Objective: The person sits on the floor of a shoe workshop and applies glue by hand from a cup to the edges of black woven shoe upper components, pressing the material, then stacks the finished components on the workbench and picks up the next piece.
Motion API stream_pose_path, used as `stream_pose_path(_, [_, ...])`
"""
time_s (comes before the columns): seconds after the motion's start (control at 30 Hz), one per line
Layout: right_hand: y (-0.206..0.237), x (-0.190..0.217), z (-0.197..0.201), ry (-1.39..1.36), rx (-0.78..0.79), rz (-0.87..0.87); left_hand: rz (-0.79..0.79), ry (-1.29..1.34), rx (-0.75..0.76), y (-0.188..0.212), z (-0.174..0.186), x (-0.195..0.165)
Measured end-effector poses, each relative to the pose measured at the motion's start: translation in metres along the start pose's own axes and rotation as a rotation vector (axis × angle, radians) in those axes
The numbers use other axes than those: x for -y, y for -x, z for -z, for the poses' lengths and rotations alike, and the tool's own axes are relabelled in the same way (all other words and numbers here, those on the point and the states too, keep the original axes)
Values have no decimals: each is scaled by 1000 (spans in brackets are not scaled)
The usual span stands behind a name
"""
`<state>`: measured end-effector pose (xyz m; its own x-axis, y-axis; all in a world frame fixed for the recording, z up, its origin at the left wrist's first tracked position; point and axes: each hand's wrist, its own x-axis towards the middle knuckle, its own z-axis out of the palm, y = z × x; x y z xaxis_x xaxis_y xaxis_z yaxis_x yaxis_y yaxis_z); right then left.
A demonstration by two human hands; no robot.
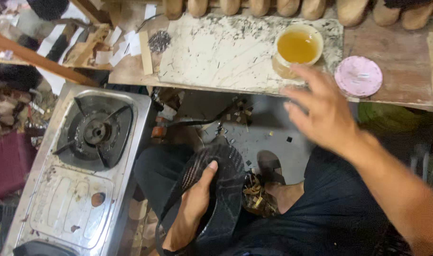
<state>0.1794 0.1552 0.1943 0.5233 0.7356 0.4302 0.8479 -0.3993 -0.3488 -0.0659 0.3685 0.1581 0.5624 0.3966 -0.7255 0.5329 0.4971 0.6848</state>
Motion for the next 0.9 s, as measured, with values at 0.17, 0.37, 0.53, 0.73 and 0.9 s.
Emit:
stream_pose_path(0.17, [-40,-39,13,191,-66,-70,16,470,222,-14,-3,34])
stream_pose_path(0.37, [-51,-63,11,253,-26,-29,-5,634,353,-37,10,52])
stream_pose_path(0.53, [-34,-57,0,44,-76,-175,6,695,372,-47,12,55])
stream_pose_path(0.73, [-48,-54,2,147,-145,-54,53,636,414,-53,-6,56])
stream_pose_path(0.9, [-61,-74,8,116,-12,-90,65,611,419,-52,-16,48])
